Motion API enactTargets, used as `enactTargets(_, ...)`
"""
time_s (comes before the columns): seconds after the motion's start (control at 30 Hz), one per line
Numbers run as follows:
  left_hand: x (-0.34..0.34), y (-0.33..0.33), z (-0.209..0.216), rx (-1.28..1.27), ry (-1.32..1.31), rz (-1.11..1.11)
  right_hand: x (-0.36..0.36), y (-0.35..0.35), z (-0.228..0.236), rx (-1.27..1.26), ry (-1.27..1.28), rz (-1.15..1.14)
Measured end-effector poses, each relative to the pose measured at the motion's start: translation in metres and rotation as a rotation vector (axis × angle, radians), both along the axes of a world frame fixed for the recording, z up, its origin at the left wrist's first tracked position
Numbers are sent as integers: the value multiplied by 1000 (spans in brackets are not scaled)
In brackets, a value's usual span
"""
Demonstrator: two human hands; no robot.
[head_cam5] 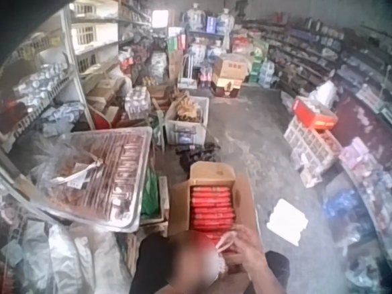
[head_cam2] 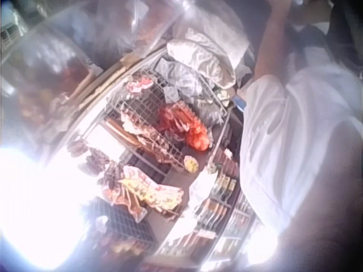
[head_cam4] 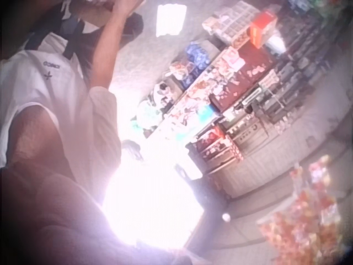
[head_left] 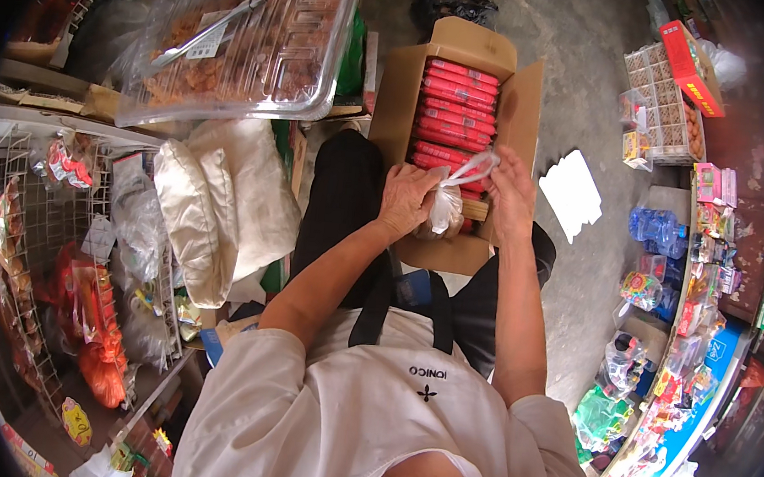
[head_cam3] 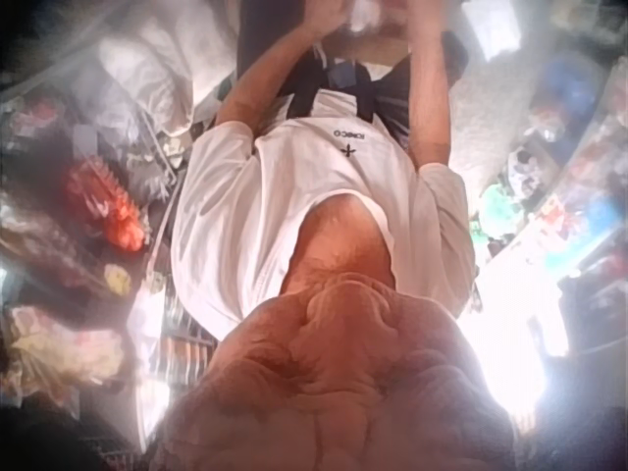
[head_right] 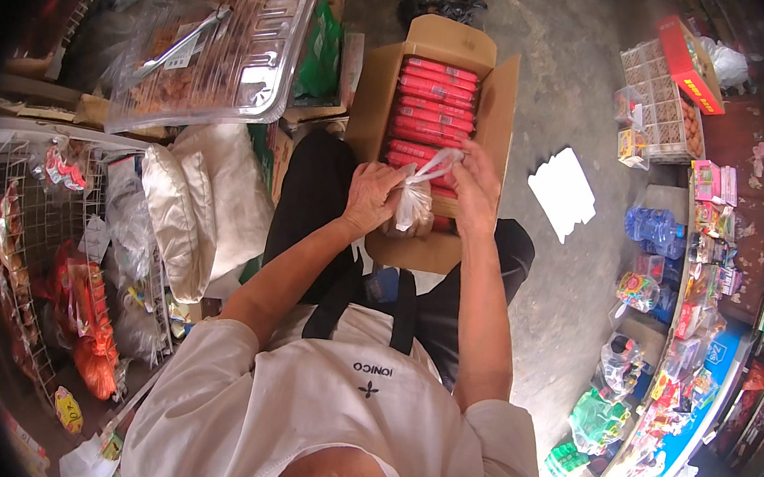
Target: The person sits on the floor and packs red packaged items and a wrapped round item into a cardboard box. They repeatedly pick up, place, and adjust the items within the box to fit them neatly.
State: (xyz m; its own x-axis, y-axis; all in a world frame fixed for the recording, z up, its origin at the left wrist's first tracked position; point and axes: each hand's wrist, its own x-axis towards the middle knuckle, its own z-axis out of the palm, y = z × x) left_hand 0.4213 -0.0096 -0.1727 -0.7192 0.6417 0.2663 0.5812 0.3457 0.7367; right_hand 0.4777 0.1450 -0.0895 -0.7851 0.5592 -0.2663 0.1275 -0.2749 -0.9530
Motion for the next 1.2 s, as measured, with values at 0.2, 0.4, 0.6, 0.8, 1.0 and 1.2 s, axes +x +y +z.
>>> enactTargets(0.2,2,-4,8,-41,71,-36,26,6,-23,-535,239,-57)
enactTargets(0.4,8,-6,24,-94,410,-148,14,3,-4,-629,238,-84)
enactTargets(0.6,5,-13,22,139,-175,-123,33,14,-6,-310,140,120)
enactTargets(0.8,3,-20,33,440,-1321,24,40,11,-20,846,-404,246)
enactTargets(1.0,13,-33,20,435,-1342,165,36,26,-75,802,-444,1)
enactTargets(1.2,11,-35,6,307,-1193,387,35,56,-118,598,-479,-3)
